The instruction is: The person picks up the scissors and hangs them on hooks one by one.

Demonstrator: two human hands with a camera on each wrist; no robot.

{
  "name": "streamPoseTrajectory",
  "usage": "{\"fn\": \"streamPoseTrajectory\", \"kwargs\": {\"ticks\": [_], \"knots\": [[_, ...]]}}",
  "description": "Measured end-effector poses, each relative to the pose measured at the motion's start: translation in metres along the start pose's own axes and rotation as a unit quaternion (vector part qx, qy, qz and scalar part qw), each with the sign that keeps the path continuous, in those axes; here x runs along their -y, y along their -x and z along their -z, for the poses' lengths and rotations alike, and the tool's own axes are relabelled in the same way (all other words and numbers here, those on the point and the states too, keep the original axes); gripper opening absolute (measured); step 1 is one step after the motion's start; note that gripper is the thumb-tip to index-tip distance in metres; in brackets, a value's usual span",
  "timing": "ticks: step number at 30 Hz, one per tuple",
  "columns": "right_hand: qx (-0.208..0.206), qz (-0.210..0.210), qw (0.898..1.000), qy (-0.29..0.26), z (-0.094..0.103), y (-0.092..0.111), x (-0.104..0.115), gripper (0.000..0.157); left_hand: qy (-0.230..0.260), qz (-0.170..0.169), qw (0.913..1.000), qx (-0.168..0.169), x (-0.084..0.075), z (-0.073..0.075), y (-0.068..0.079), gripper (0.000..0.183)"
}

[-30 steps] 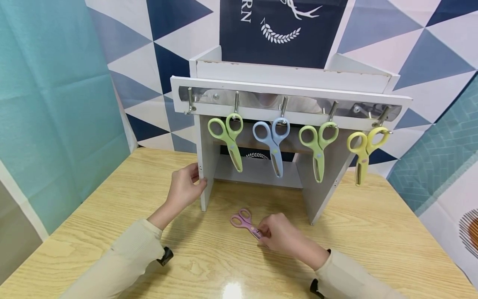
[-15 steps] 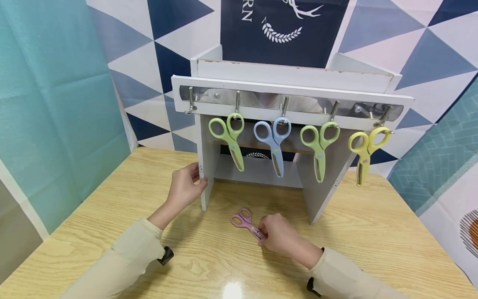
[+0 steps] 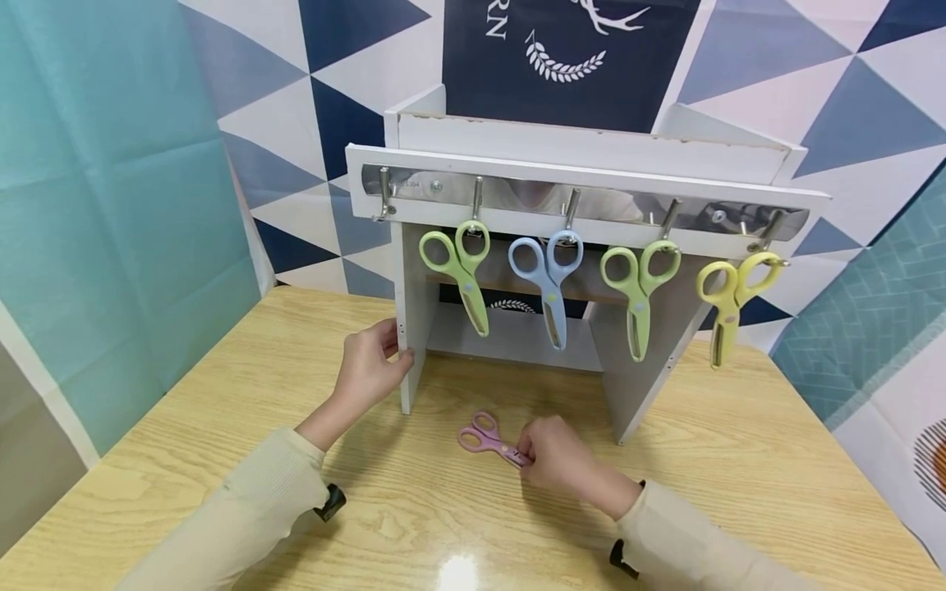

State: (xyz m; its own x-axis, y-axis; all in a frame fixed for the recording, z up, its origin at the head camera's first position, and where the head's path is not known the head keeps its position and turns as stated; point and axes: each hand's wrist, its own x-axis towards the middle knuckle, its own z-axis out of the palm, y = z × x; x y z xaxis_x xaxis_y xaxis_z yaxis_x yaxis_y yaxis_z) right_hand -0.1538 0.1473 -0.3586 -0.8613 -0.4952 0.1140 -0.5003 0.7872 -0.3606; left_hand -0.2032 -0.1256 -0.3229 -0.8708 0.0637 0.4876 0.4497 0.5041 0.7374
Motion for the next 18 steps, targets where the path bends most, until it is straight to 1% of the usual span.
{"fn": "streamPoseTrajectory", "kwargs": {"ticks": [3, 6, 8, 10, 13, 15, 18], "knots": [[0.013, -0.008, 1.0, -0.005, 0.003, -0.002, -0.004, 0.015, 0.0, 0.0, 1.0, -0.001, 0.001, 0.0, 0.0, 0.04], [0.03, -0.028, 0.999, -0.016, 0.006, -0.005, -0.006, 0.015, 0.001, 0.002, 1.0, -0.001, 0.0, 0.0, -0.001, 0.041], [0.045, -0.037, 0.998, -0.038, 0.009, -0.007, -0.008, 0.013, 0.003, 0.004, 1.0, -0.001, -0.001, 0.0, -0.001, 0.041], [0.068, -0.052, 0.994, -0.07, 0.011, -0.009, -0.011, 0.012, 0.002, 0.004, 1.0, -0.001, -0.001, 0.0, -0.001, 0.04], [0.105, -0.077, 0.983, -0.129, 0.012, -0.011, -0.015, 0.013, 0.002, 0.006, 1.0, -0.001, 0.0, 0.0, -0.001, 0.04], [0.129, -0.106, 0.97, -0.175, 0.012, -0.012, -0.018, 0.015, 0.001, 0.006, 1.0, -0.001, 0.0, 0.0, -0.001, 0.04], [0.154, -0.144, 0.95, -0.229, 0.011, -0.014, -0.023, 0.018, 0.002, 0.005, 1.0, 0.0, 0.001, 0.0, -0.001, 0.04]]}}
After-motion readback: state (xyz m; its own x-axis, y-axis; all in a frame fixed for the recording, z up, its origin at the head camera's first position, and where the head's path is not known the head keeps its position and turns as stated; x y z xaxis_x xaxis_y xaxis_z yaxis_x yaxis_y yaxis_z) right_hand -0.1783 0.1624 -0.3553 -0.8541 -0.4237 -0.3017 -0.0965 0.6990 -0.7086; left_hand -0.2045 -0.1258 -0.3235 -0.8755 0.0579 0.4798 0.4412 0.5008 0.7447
